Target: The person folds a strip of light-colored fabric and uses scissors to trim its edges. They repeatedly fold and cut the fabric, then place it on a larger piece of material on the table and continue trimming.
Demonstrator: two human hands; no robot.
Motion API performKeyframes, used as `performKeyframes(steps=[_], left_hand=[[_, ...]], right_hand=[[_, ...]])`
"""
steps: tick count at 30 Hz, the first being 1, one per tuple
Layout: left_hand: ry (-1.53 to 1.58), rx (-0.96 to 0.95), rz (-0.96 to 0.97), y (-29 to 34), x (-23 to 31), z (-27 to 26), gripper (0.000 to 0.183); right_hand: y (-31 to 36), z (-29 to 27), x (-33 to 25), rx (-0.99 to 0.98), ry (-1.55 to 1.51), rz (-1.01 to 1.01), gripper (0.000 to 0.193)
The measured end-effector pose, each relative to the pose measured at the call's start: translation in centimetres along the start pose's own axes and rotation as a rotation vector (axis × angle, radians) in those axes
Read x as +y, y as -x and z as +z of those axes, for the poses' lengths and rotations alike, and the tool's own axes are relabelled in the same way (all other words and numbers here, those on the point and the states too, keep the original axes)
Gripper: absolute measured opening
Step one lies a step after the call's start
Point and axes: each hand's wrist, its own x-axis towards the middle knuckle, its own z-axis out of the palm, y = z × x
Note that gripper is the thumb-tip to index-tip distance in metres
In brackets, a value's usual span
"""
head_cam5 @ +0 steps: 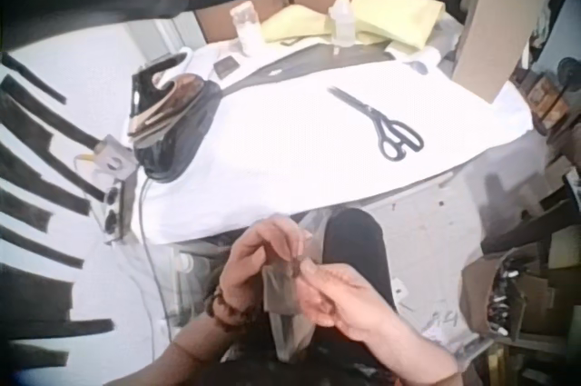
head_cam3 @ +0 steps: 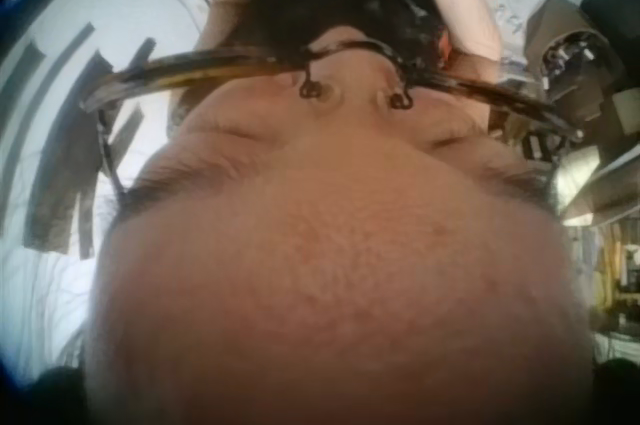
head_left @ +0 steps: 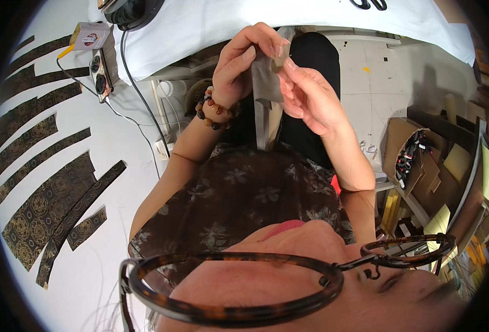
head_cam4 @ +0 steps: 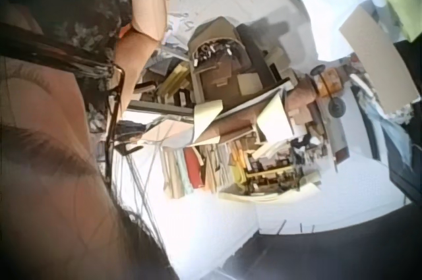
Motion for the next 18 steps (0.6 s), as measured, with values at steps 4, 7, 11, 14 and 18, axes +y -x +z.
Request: performKeyframes(steps=[4,7,11,14,18], left_hand=[[-0.013,0.035,-0.002,0.3,0.1,0.0,0.027],[-0.043,0.007,-0.002,0.5,0.3,-0.3,0.029],[-0.038,-0.009,0.006,0.5,0.2,-0.5,0.031],[-0.042,-0.038,0.011,0.5,0.3,-0.8,0.030],[0.004,-0.023,0.021,0.8,-0.1,-0.7,0.027]], right_hand=[[-0.7,0.4,1.2,0.003,-0.124,0.043,0.049],[-1.0,0.8,1.2,0.025,-0.116,-0.003,0.043],[-1.1,1.2,1.0,0.019,-0.166,0.024,0.031],[-0.9,1.3,1.1,0.001,-0.231,-0.020,0.023],[-0.5,1.4,2.3,0.036,-0.287,-0.118,0.020]])
